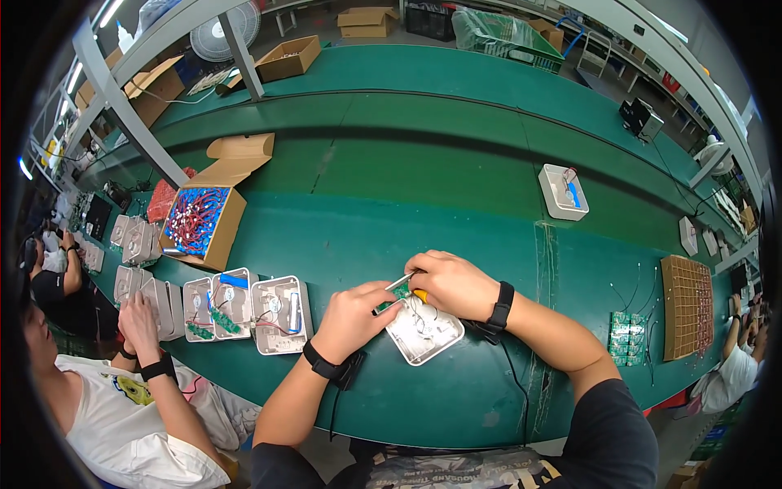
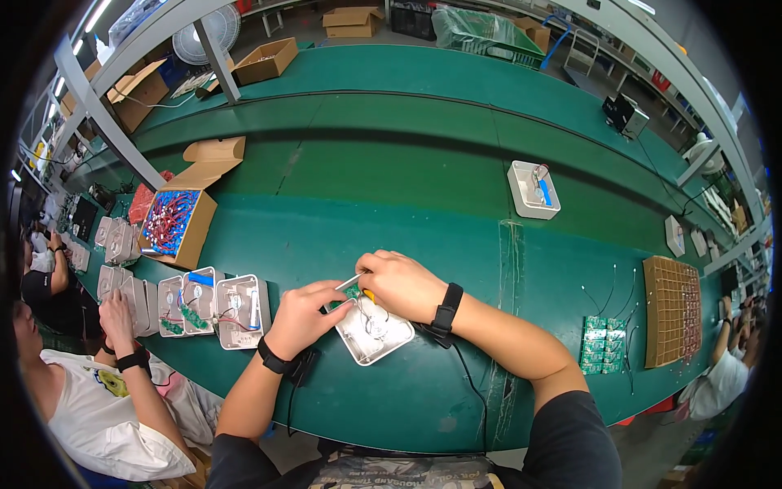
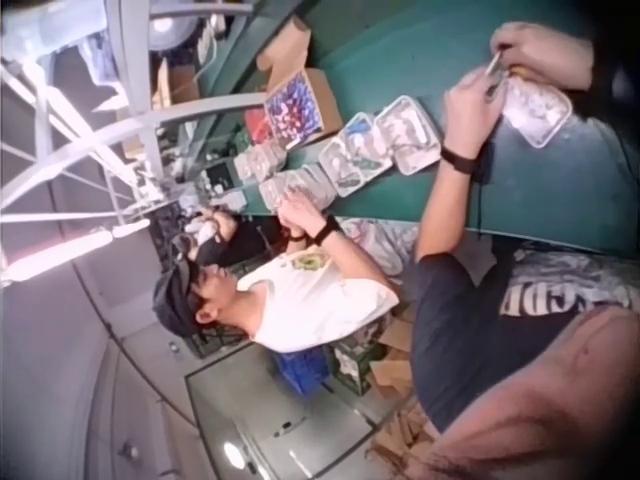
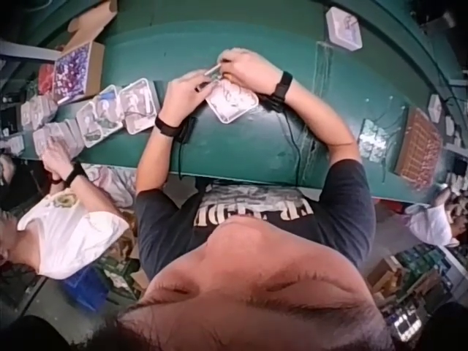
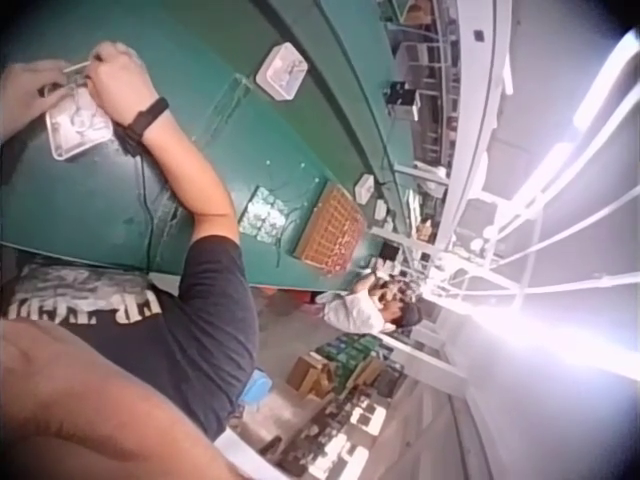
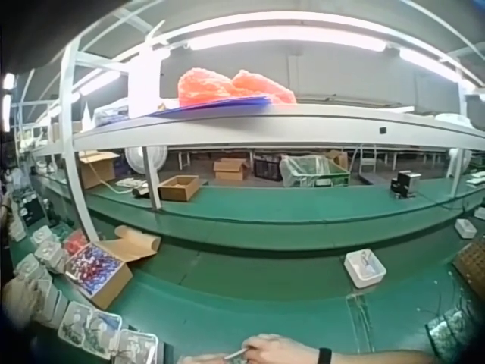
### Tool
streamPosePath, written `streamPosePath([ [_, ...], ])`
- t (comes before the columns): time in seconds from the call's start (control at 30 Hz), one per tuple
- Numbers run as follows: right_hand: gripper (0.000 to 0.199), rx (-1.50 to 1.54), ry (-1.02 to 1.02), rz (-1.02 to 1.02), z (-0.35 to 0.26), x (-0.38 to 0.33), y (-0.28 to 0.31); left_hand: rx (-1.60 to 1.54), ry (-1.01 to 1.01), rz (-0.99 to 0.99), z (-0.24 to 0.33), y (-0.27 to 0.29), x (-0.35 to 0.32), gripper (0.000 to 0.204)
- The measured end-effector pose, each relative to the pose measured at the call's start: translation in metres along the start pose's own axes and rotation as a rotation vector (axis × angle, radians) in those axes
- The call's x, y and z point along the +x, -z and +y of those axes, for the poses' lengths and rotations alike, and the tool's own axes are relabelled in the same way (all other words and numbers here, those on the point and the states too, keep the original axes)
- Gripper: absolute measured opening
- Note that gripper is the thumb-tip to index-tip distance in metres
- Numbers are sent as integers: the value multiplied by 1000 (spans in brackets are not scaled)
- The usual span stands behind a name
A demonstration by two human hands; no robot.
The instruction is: Assembling and inspecting small electronic components on an industrial production line.
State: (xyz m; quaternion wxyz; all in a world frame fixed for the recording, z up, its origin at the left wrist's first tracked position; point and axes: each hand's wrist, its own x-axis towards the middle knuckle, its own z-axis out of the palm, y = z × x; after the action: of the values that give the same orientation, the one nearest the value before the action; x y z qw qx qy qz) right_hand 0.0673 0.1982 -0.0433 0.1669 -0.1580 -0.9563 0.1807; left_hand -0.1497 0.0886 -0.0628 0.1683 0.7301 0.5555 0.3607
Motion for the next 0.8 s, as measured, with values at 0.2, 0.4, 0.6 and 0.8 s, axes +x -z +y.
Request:
streamPosePath([
  [0.2,15,56,-105,-57,-1,-2,0,71,-39,5,-1,-2,-3,17],
  [0.4,13,88,-92,-52,7,-3,-3,74,-24,-26,1,-2,1,16],
  [0.6,19,100,-81,210,8,4,8,112,14,92,0,-2,1,14],
  [0.8,23,25,-141,67,-2,1,11,196,80,170,-6,-1,0,16],
])
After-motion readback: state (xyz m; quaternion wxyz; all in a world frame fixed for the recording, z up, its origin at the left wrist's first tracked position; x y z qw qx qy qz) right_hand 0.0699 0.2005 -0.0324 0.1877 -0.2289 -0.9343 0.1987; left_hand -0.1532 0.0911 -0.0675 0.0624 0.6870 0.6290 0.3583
